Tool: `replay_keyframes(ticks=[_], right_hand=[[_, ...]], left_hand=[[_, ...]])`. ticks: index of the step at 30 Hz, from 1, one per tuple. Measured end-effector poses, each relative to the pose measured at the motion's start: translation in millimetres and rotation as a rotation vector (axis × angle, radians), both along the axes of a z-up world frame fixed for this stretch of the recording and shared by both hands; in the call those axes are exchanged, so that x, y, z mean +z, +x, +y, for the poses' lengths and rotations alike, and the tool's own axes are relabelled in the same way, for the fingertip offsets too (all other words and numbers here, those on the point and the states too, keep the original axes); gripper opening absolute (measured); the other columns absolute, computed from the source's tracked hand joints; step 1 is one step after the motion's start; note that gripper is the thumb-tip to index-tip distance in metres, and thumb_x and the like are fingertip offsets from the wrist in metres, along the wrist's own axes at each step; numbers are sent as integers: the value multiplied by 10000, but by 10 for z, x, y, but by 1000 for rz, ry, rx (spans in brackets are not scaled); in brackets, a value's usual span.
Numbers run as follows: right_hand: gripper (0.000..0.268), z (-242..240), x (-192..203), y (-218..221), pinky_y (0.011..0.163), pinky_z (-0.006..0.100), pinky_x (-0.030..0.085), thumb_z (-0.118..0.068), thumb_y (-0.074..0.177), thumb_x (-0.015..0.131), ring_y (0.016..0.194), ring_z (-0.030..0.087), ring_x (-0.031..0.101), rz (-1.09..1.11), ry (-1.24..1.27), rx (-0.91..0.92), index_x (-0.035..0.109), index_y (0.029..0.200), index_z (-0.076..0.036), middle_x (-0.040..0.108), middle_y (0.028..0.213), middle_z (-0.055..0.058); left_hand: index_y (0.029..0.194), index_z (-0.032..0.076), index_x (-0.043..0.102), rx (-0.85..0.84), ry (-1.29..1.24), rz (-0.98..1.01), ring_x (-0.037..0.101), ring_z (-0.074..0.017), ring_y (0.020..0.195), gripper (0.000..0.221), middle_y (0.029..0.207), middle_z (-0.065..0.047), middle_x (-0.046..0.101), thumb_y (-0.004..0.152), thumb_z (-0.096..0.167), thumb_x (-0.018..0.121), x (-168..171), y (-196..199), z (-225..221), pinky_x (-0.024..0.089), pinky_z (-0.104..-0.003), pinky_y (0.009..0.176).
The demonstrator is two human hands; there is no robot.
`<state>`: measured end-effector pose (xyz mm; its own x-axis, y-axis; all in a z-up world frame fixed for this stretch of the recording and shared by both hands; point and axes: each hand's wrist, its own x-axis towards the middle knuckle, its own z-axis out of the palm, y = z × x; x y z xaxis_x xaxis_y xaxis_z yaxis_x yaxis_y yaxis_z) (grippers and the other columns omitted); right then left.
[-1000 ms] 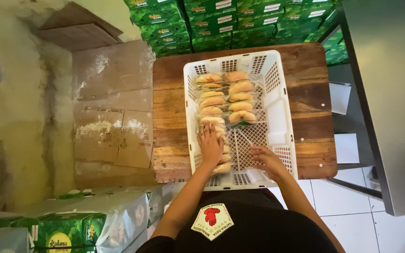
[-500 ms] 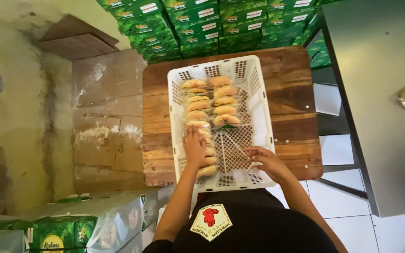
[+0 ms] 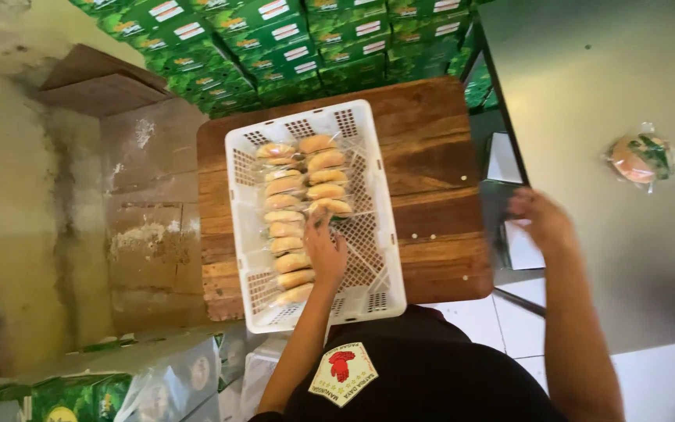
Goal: The person organizes packaged sandwiches in a plastic basket on a wooden table, taking some from a nearby metal surface and arranging them into rows inside the basket by hand.
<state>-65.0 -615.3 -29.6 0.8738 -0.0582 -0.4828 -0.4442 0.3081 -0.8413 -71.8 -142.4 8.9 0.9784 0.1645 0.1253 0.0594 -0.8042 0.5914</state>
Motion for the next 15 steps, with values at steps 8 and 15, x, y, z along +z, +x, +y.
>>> replay_keyframes(ticks=[8,15], right_hand=[[504,-1664,-188,655,855,456,520,136,865,623,1016,410,588,-356,-1425,-346,651,1361,53,542,1206,276],[410,-1547,-238,709,914,659,392,3,985,644,1184,463,502,-11,-1569,-208,613,1393,40,564,1330,275]], left_hand=[[1305,74,598,-142,-45,-206,551,-371,1181,508,1418,-191,510,805,-11,602,297,-142,-509,493,-402,911],[1262,60,610,-124,-72,-216,505,-379,1268,469,1365,-200,519,806,-42,577,204,-213,-667,432,-462,1034]])
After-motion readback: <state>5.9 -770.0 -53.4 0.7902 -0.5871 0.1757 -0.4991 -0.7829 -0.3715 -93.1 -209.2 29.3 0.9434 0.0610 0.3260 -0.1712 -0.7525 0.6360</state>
